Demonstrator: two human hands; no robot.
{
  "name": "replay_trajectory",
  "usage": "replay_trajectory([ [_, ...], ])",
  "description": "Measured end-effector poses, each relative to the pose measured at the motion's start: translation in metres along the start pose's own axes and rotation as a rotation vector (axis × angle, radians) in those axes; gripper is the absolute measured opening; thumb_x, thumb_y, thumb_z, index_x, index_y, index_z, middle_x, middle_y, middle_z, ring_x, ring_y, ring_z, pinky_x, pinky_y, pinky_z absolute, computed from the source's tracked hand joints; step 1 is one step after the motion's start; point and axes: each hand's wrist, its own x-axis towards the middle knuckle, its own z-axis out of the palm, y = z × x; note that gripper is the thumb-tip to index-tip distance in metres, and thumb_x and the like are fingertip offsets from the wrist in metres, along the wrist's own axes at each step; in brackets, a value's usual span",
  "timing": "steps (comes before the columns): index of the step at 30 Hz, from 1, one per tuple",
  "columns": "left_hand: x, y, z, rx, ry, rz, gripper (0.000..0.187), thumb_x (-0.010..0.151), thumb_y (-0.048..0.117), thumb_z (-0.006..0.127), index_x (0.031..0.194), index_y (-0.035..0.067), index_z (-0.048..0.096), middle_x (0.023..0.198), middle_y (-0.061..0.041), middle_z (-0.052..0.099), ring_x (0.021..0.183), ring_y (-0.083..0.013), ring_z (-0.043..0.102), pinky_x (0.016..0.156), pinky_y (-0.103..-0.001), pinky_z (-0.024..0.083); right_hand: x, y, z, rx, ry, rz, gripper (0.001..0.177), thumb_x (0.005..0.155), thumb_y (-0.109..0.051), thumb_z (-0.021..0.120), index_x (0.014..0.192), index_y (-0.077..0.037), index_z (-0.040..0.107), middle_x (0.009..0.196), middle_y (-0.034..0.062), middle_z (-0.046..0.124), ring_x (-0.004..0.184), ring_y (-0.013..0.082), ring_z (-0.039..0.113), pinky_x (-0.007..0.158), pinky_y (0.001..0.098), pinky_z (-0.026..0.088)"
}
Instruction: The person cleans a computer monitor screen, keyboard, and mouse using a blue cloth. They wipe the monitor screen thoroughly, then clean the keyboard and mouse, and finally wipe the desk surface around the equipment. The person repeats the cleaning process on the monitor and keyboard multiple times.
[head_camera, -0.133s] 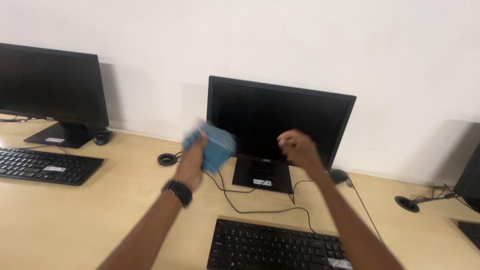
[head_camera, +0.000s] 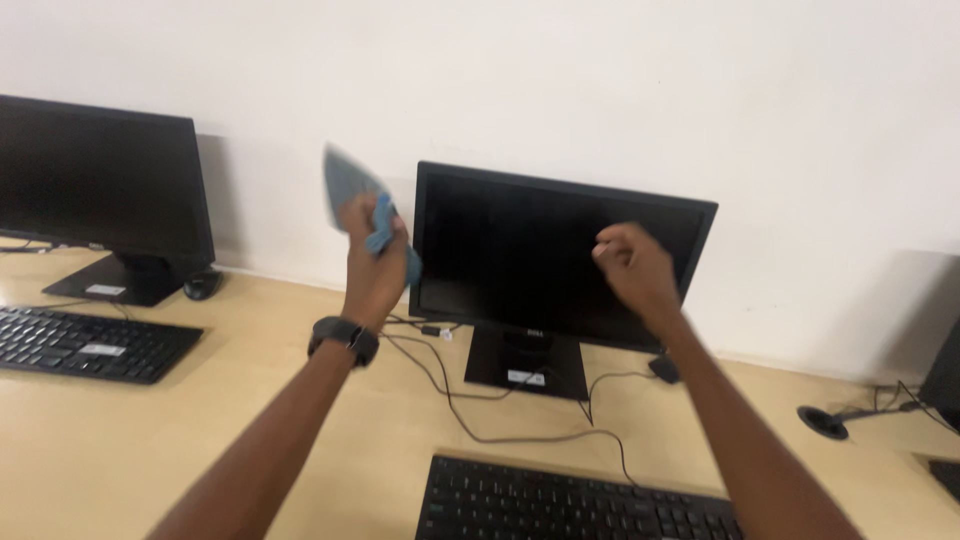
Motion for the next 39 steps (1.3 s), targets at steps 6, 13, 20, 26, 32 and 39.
replay_trajectory([
  [6, 0.069, -0.058, 0.024, 0.575, -0.154, 0.457, 0.059, 0.106, 0.027, 0.051, 0.16, 0.012, 0.032, 0.167, -0.023, 0.023, 0.157, -0.0461, 0.016, 0.126, -0.054, 0.022, 0.062, 0.026, -0.038, -0.534, 0.173, -0.427, 0.055, 0.094, -0.042, 0.065, 0.135, -0.007, 0.063, 0.143, 0.0248, 0.053, 0.135, 0.0442, 0.043, 0.107, 0.057, 0.034],
  [13, 0.075, -0.063, 0.043, 0.905, -0.391, 0.203, 0.087, 0.092, 0.072, 0.034, 0.161, 0.022, 0.02, 0.17, -0.009, 0.005, 0.157, -0.0396, -0.002, 0.118, -0.069, 0.003, 0.074, 0.031, -0.041, -0.667, -0.129, -0.04, 0.066, 0.103, -0.063, 0.028, 0.128, -0.017, 0.068, 0.129, 0.0172, 0.065, 0.129, 0.0382, 0.055, 0.116, 0.0598, 0.031],
  [20, 0.089, -0.064, 0.04, 0.618, -0.3, 0.314, 0.081, 0.099, 0.069, 0.047, 0.151, 0.008, 0.039, 0.162, -0.022, 0.025, 0.153, -0.0462, 0.025, 0.118, -0.059, 0.033, 0.052, 0.019, -0.023, -0.695, 0.042, -0.072, 0.063, 0.109, -0.052, 0.024, 0.098, -0.012, 0.071, 0.073, 0.0121, 0.074, 0.08, 0.0327, 0.071, 0.092, 0.0526, 0.044],
  [26, 0.081, -0.071, 0.057, 0.585, 0.05, 0.25, 0.04, 0.112, 0.045, 0.041, 0.13, 0.015, 0.062, 0.12, -0.015, 0.066, 0.116, -0.0348, 0.065, 0.105, -0.052, 0.049, 0.036, 0.017, -0.024, -0.668, 0.182, -0.173, 0.058, 0.111, -0.049, 0.03, 0.091, -0.012, 0.069, 0.06, 0.011, 0.065, 0.062, 0.0332, 0.065, 0.069, 0.0508, 0.046],
  [32, 0.06, -0.045, 0.07, 1.14, -0.069, 0.611, 0.035, 0.108, 0.035, 0.042, 0.112, 0.022, 0.074, 0.108, -0.007, 0.072, 0.101, -0.0288, 0.064, 0.102, -0.051, 0.041, 0.034, 0.016, -0.02, -0.655, 0.238, -0.254, 0.057, 0.109, -0.045, 0.033, 0.076, -0.009, 0.062, 0.054, 0.0072, 0.058, 0.055, 0.0295, 0.058, 0.071, 0.0476, 0.04],
  [39, 0.051, -0.027, 0.099, 0.943, -0.256, 0.67, 0.048, 0.108, 0.04, 0.032, 0.102, 0.011, 0.071, 0.085, -0.009, 0.066, 0.087, -0.0273, 0.059, 0.095, -0.049, 0.041, 0.031, 0.014, -0.024, -0.642, 0.254, -0.298, 0.054, 0.11, -0.044, 0.035, 0.076, -0.01, 0.059, 0.055, 0.0063, 0.056, 0.054, 0.0285, 0.055, 0.07, 0.0493, 0.039],
])
